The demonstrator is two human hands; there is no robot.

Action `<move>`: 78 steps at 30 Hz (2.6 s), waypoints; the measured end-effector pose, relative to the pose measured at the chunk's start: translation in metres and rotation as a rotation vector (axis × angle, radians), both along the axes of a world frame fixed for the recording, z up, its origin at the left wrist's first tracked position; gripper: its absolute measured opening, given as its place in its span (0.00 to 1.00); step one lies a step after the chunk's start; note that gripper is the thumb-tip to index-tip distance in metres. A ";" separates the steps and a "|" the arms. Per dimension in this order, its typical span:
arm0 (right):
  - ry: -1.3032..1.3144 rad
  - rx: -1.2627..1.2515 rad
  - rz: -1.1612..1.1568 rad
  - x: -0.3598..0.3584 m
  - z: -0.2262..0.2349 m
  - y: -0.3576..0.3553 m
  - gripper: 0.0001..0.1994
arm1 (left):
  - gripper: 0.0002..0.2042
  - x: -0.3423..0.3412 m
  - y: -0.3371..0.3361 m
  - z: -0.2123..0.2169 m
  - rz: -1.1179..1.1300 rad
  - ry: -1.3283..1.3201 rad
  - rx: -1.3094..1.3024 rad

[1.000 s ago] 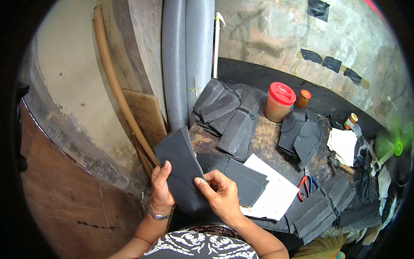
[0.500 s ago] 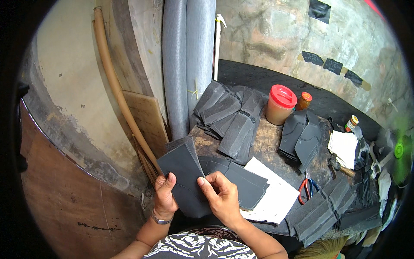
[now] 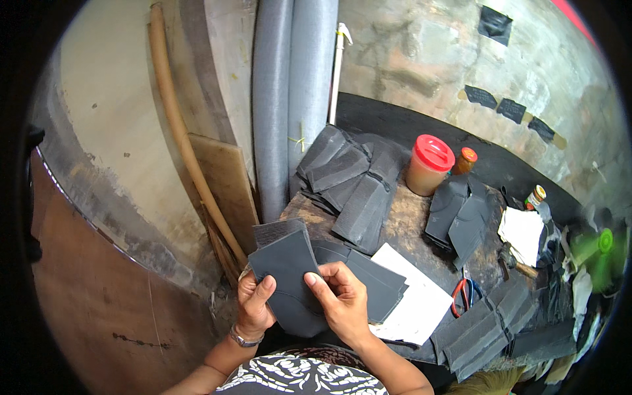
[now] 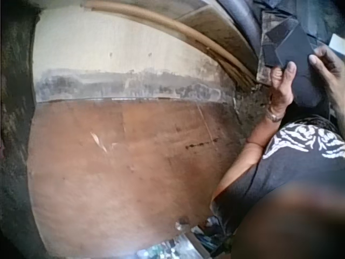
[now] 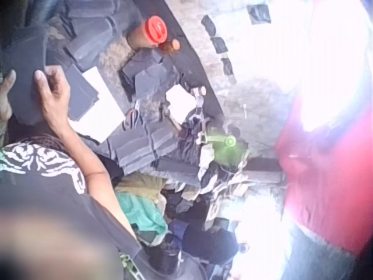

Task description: The person repeatedly picks up black material pieces from a cluttered workbench, flips them to reveal a teal underside, and places them into separate stacks. The person also handles a white paper sheet and a red-lidded container while organizing the pieces.

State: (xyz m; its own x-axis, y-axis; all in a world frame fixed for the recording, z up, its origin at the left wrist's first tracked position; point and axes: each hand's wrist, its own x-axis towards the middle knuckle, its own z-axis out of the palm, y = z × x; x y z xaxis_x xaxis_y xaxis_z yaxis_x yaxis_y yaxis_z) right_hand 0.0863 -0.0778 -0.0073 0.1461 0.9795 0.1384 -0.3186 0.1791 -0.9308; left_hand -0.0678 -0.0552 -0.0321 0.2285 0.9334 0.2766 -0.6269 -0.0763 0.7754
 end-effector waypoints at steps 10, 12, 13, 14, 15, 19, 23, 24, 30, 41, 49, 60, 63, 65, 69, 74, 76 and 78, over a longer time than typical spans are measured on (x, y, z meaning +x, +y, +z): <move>-0.047 -0.013 0.015 0.002 0.001 -0.006 0.05 | 0.18 -0.003 -0.001 0.000 -0.025 -0.054 0.004; -0.056 -0.031 0.017 0.000 0.004 -0.008 0.05 | 0.18 -0.004 0.000 0.000 -0.035 -0.084 -0.003; -0.061 -0.039 0.017 -0.001 0.005 -0.009 0.05 | 0.18 -0.004 0.000 0.000 -0.042 -0.092 -0.003; -0.075 -0.065 0.007 -0.002 0.007 -0.009 0.06 | 0.18 -0.005 0.000 0.000 -0.047 -0.099 -0.003; -0.052 -0.041 0.004 -0.003 0.008 -0.009 0.05 | 0.18 -0.005 0.000 0.000 -0.036 -0.092 -0.005; -0.021 -0.001 -0.028 -0.005 0.008 -0.008 0.05 | 0.20 -0.005 0.000 0.000 -0.027 -0.060 0.003; -0.054 0.019 -0.032 -0.004 0.003 -0.008 0.04 | 0.23 -0.002 -0.003 0.002 0.017 -0.022 0.052; -0.058 0.033 -0.030 -0.004 0.002 -0.009 0.04 | 0.24 -0.001 -0.003 0.003 0.023 -0.019 0.066; -0.080 0.063 -0.025 -0.002 0.003 -0.010 0.05 | 0.26 -0.001 -0.002 0.005 0.013 -0.004 0.090; -0.050 0.064 -0.055 -0.001 0.004 -0.005 0.07 | 0.26 0.002 -0.005 0.002 0.016 0.047 0.045; -0.009 0.019 -0.044 -0.001 0.005 -0.001 0.06 | 0.30 0.003 -0.005 0.006 0.032 0.082 0.057; 0.046 0.029 -0.055 0.004 0.009 0.002 0.04 | 0.45 0.009 0.002 0.016 0.008 0.090 0.115; 0.032 0.074 -0.071 0.007 0.008 0.005 0.04 | 0.44 0.009 -0.001 0.018 -0.034 0.117 0.084; 0.000 0.101 -0.110 0.007 0.006 0.006 0.04 | 0.44 0.011 -0.001 0.018 -0.031 0.118 0.051; -0.013 0.062 -0.122 0.008 0.003 0.013 0.04 | 0.42 0.016 0.006 0.015 0.049 0.159 0.042; -0.166 0.045 -0.262 0.017 0.003 0.032 0.06 | 0.33 0.014 0.014 0.006 -0.176 0.215 -0.053; -0.105 0.070 -0.181 0.028 0.003 0.040 0.08 | 0.25 0.011 0.013 0.004 -0.283 0.295 -0.144; -0.023 -0.010 -0.076 0.034 0.002 0.042 0.13 | 0.18 0.008 0.016 0.005 -0.212 0.194 -0.163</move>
